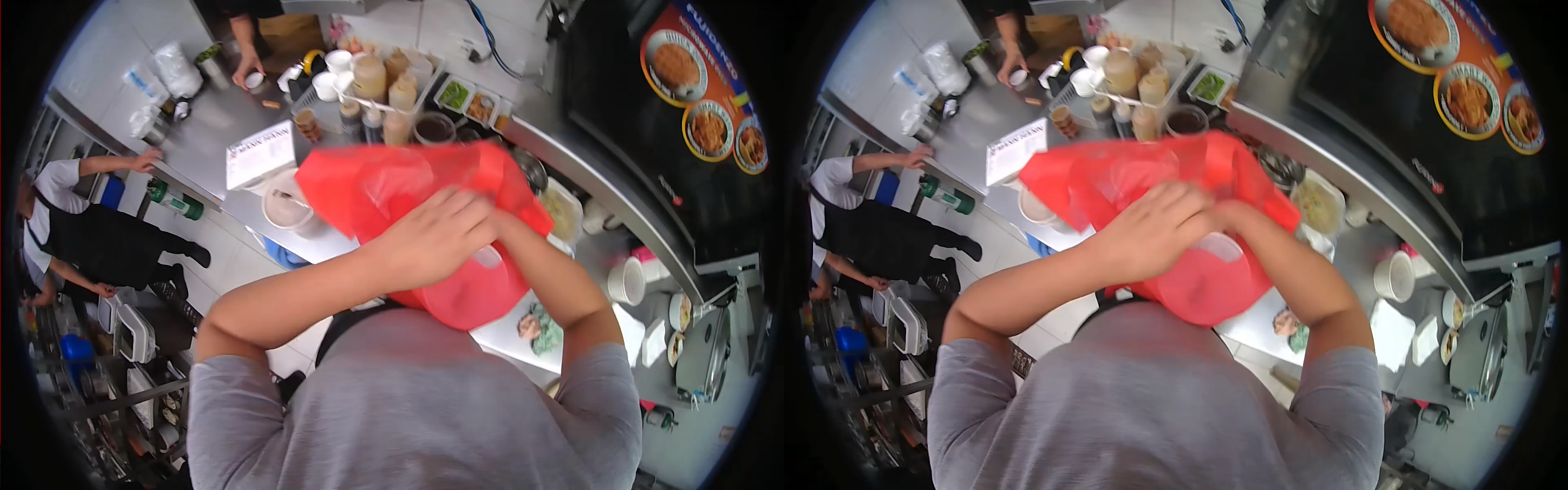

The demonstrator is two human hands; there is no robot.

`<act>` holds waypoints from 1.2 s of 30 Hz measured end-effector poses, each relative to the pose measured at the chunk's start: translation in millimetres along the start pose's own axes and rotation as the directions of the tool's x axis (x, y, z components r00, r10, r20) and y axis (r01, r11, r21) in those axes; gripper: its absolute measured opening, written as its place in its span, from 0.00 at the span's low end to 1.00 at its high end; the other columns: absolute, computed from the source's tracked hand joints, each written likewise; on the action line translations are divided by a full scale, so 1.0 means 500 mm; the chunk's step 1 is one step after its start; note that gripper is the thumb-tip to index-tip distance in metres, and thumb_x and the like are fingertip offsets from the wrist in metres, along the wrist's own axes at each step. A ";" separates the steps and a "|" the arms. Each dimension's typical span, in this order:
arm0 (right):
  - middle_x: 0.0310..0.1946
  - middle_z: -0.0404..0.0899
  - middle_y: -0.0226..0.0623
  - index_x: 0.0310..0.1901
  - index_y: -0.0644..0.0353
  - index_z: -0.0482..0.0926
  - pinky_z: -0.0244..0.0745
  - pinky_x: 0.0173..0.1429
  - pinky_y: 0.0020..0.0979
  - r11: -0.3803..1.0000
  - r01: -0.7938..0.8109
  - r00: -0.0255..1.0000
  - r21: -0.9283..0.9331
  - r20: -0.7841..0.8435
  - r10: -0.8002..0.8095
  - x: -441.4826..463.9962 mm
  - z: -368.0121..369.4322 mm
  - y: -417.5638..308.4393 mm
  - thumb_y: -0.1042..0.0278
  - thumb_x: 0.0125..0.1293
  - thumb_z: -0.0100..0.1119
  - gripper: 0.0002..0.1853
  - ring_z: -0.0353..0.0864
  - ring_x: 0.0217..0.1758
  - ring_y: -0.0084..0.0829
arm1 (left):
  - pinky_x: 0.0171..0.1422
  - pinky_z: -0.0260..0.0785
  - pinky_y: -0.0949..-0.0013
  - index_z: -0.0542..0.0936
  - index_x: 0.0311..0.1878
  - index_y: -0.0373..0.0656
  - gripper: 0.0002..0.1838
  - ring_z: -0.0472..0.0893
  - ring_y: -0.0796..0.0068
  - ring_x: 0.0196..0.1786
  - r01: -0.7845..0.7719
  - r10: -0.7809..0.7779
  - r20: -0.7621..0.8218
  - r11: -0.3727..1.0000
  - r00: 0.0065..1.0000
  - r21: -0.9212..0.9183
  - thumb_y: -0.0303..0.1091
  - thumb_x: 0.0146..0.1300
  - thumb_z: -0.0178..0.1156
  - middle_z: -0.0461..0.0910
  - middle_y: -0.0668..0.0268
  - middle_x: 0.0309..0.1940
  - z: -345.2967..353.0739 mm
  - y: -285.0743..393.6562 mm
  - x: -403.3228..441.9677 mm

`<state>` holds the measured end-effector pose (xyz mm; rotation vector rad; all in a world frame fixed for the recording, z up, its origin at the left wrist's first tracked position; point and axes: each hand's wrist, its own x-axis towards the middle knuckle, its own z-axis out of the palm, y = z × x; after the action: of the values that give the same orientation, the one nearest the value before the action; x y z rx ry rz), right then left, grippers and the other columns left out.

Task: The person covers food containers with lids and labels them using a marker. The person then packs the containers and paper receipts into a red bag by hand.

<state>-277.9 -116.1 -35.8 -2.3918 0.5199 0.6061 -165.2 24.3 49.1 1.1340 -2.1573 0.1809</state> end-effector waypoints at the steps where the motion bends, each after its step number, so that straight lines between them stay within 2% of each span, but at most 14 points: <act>1: 0.58 0.72 0.41 0.56 0.54 0.75 0.65 0.62 0.32 0.999 0.026 0.998 -0.021 0.056 -0.025 0.002 0.002 0.025 0.62 0.56 0.60 0.24 0.70 0.61 0.36 | 0.50 0.69 0.58 0.73 0.45 0.39 0.14 0.78 0.60 0.44 0.010 0.001 0.091 0.993 0.996 -0.115 0.25 0.52 0.51 0.77 0.55 0.34 0.003 0.016 -0.042; 2: 0.58 0.72 0.41 0.56 0.54 0.75 0.65 0.63 0.32 0.998 0.044 0.994 -0.036 0.098 -0.041 0.002 0.005 0.045 0.62 0.56 0.60 0.24 0.70 0.61 0.36 | 0.56 0.66 0.58 0.73 0.47 0.39 0.14 0.75 0.58 0.51 0.405 -0.309 0.401 0.896 0.863 -0.182 0.28 0.57 0.49 0.74 0.53 0.44 -0.015 0.027 -0.064; 3: 0.59 0.72 0.41 0.56 0.54 0.75 0.64 0.63 0.33 0.997 0.060 0.990 -0.045 0.126 -0.054 -0.002 0.009 0.058 0.62 0.56 0.60 0.24 0.69 0.61 0.37 | 0.63 0.64 0.58 0.73 0.50 0.39 0.14 0.72 0.55 0.57 0.732 -0.491 0.678 0.673 0.547 -0.102 0.31 0.63 0.47 0.70 0.52 0.55 -0.039 0.030 -0.088; 4: 0.59 0.71 0.41 0.56 0.54 0.74 0.64 0.63 0.33 0.996 0.076 0.987 -0.045 0.146 -0.069 -0.007 0.012 0.068 0.62 0.56 0.60 0.24 0.69 0.62 0.37 | 0.62 0.64 0.58 0.73 0.50 0.39 0.14 0.72 0.55 0.57 0.875 -0.537 0.785 0.484 0.310 -0.014 0.31 0.62 0.47 0.70 0.52 0.54 -0.052 0.026 -0.114; 6: 0.59 0.71 0.42 0.56 0.54 0.74 0.64 0.63 0.33 0.995 0.090 0.985 -0.046 0.148 -0.083 -0.019 0.019 0.081 0.62 0.56 0.60 0.24 0.69 0.62 0.37 | 0.61 0.64 0.58 0.73 0.50 0.39 0.14 0.73 0.56 0.56 0.849 -0.485 0.814 0.529 0.321 -0.019 0.31 0.62 0.48 0.71 0.52 0.54 -0.059 0.032 -0.148; 7: 0.59 0.71 0.42 0.56 0.54 0.74 0.64 0.63 0.33 0.995 0.092 0.984 -0.049 0.155 -0.083 -0.021 0.022 0.084 0.62 0.56 0.60 0.24 0.69 0.62 0.38 | 0.61 0.65 0.58 0.73 0.50 0.39 0.14 0.73 0.56 0.56 0.793 -0.440 0.812 0.607 0.384 -0.047 0.31 0.62 0.48 0.71 0.52 0.53 -0.069 0.047 -0.158; 10: 0.60 0.70 0.42 0.57 0.53 0.74 0.64 0.63 0.33 0.993 0.101 0.975 -0.057 0.204 -0.087 -0.027 0.021 0.088 0.62 0.56 0.59 0.24 0.68 0.63 0.38 | 0.60 0.65 0.59 0.73 0.50 0.39 0.14 0.73 0.56 0.55 0.480 -0.291 0.597 0.858 0.748 -0.182 0.31 0.62 0.49 0.72 0.52 0.53 -0.066 0.078 -0.148; 12: 0.61 0.69 0.43 0.57 0.53 0.74 0.64 0.64 0.34 0.992 0.109 0.963 -0.058 0.253 -0.091 -0.027 0.021 0.088 0.62 0.56 0.59 0.24 0.67 0.63 0.39 | 0.59 0.66 0.59 0.73 0.50 0.40 0.15 0.74 0.56 0.54 0.369 -0.270 0.459 0.919 0.847 -0.141 0.31 0.62 0.49 0.72 0.52 0.52 -0.031 0.056 -0.120; 14: 0.61 0.69 0.43 0.57 0.53 0.74 0.64 0.64 0.34 0.992 0.112 0.966 -0.056 0.241 -0.095 -0.028 0.030 0.090 0.62 0.56 0.59 0.24 0.67 0.64 0.40 | 0.58 0.66 0.59 0.73 0.50 0.40 0.15 0.74 0.56 0.53 0.445 -0.369 0.493 0.895 0.788 -0.041 0.31 0.61 0.50 0.72 0.52 0.51 0.022 0.003 -0.107; 17: 0.61 0.68 0.42 0.58 0.51 0.72 0.63 0.65 0.36 0.992 0.101 0.995 -0.074 0.001 -0.102 -0.052 0.067 0.102 0.65 0.57 0.57 0.24 0.67 0.64 0.42 | 0.57 0.67 0.59 0.73 0.51 0.40 0.15 0.75 0.56 0.52 0.567 -0.420 0.649 0.823 0.634 -0.022 0.31 0.61 0.50 0.73 0.52 0.50 0.022 -0.027 -0.135; 18: 0.60 0.70 0.42 0.59 0.51 0.72 0.63 0.65 0.35 0.963 0.242 0.948 -0.118 -0.184 -0.260 -0.077 0.068 0.098 0.64 0.56 0.57 0.26 0.67 0.64 0.41 | 0.56 0.67 0.59 0.74 0.51 0.40 0.15 0.75 0.56 0.52 0.565 -0.386 0.678 0.824 0.626 -0.052 0.31 0.61 0.50 0.73 0.52 0.50 0.011 -0.010 -0.142; 21: 0.60 0.70 0.42 0.59 0.51 0.71 0.62 0.66 0.36 0.977 0.207 0.961 0.044 -0.195 -0.195 -0.095 0.114 0.143 0.63 0.54 0.58 0.28 0.66 0.65 0.42 | 0.55 0.68 0.60 0.74 0.51 0.40 0.15 0.76 0.57 0.51 0.447 -0.274 0.601 0.881 0.750 -0.155 0.31 0.61 0.51 0.74 0.53 0.49 0.023 0.044 -0.154; 23: 0.59 0.70 0.42 0.59 0.52 0.72 0.64 0.64 0.34 0.976 0.215 0.946 -0.025 -0.242 -0.215 -0.101 0.117 0.136 0.62 0.52 0.58 0.28 0.68 0.63 0.41 | 0.54 0.68 0.60 0.74 0.51 0.40 0.15 0.76 0.57 0.50 0.431 -0.304 0.530 0.892 0.792 -0.133 0.31 0.61 0.51 0.74 0.53 0.49 0.071 0.038 -0.152; 36: 0.57 0.74 0.42 0.57 0.57 0.73 0.66 0.61 0.32 0.945 -0.270 0.959 0.183 -0.036 0.281 -0.088 0.022 0.013 0.63 0.55 0.58 0.25 0.72 0.60 0.39 | 0.49 0.71 0.61 0.74 0.51 0.41 0.16 0.79 0.58 0.46 0.588 -0.448 0.499 0.792 0.742 -0.164 0.32 0.59 0.54 0.77 0.53 0.45 0.109 -0.069 -0.230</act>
<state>-320.4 -104.5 -23.3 -2.1913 0.9079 0.5798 -122.1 58.4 -70.5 1.6514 -2.0148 -0.7200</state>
